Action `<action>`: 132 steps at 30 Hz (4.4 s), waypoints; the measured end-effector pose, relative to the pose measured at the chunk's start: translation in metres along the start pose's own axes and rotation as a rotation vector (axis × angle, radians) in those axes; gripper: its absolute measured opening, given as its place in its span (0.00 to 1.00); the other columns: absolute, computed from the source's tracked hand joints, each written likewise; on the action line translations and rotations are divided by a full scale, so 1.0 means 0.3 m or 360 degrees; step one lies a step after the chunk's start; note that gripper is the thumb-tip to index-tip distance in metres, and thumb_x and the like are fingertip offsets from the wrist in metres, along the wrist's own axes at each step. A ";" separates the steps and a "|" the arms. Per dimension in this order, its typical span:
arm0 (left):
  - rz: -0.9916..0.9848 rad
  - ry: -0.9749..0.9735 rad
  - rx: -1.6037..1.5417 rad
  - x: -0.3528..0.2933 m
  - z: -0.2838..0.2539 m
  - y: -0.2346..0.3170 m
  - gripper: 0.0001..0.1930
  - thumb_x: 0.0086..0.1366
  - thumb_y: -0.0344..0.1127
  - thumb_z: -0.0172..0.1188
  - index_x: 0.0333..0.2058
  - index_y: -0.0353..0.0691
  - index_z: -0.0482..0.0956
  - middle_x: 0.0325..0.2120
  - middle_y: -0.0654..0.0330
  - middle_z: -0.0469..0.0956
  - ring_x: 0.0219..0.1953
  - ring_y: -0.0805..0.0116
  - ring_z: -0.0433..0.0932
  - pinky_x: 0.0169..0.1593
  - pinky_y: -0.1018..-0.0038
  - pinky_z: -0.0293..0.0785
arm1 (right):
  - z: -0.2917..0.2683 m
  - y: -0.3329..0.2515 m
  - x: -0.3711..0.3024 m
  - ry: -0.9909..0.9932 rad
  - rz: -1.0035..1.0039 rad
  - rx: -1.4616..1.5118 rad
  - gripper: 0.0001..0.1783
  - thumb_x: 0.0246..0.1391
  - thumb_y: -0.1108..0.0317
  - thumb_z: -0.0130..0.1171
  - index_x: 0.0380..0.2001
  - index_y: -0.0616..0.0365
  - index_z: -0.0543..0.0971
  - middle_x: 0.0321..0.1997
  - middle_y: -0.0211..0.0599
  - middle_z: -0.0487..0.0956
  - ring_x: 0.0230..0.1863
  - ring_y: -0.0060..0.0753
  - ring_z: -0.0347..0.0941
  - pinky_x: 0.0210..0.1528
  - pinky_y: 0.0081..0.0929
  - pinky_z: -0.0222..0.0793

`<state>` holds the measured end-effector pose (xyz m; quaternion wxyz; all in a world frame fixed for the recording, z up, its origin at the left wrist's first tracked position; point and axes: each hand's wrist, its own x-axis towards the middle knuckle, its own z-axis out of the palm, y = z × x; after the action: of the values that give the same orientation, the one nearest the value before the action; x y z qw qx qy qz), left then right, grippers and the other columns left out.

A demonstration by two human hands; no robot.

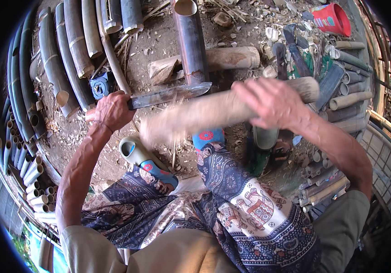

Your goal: The person processes bamboo poles by using a machete to mark and notch them. They measure segments with a tape, use the blade to carve holes and joints into the poles, and test the fit of the bamboo pieces together.

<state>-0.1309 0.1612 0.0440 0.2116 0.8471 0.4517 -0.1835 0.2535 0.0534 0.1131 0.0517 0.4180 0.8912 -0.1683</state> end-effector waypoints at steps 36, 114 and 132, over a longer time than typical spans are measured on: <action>-0.0583 0.0414 -0.1612 0.155 -0.088 -0.218 0.34 0.62 0.67 0.54 0.43 0.35 0.81 0.17 0.61 0.75 0.19 0.77 0.75 0.22 0.80 0.72 | 0.427 -0.454 -0.440 0.0343 0.1263 0.0861 0.52 0.37 0.58 0.75 0.63 0.62 0.58 0.51 0.51 0.72 0.48 0.53 0.74 0.49 0.40 0.74; -0.0334 -0.1119 -0.3383 -0.065 0.064 0.718 0.32 0.67 0.39 0.60 0.64 0.35 0.58 0.52 0.55 0.73 0.52 0.71 0.72 0.57 0.75 0.68 | -0.147 0.201 0.623 -0.0838 -0.0063 0.0631 0.12 0.51 0.66 0.56 0.17 0.58 0.79 0.18 0.44 0.78 0.23 0.44 0.78 0.23 0.38 0.73; -0.0896 -0.0650 -0.4328 0.027 0.122 0.780 0.23 0.72 0.53 0.46 0.57 0.44 0.66 0.49 0.61 0.72 0.46 0.65 0.76 0.52 0.61 0.76 | -0.028 -0.016 0.149 -0.0429 0.0296 0.0172 0.39 0.36 0.51 0.70 0.51 0.59 0.72 0.27 0.36 0.79 0.29 0.33 0.78 0.35 0.28 0.69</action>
<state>0.0661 0.0299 0.0542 0.8730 -0.1766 0.3877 0.2375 0.2214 0.0861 0.1116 0.1635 0.4745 0.8233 -0.2650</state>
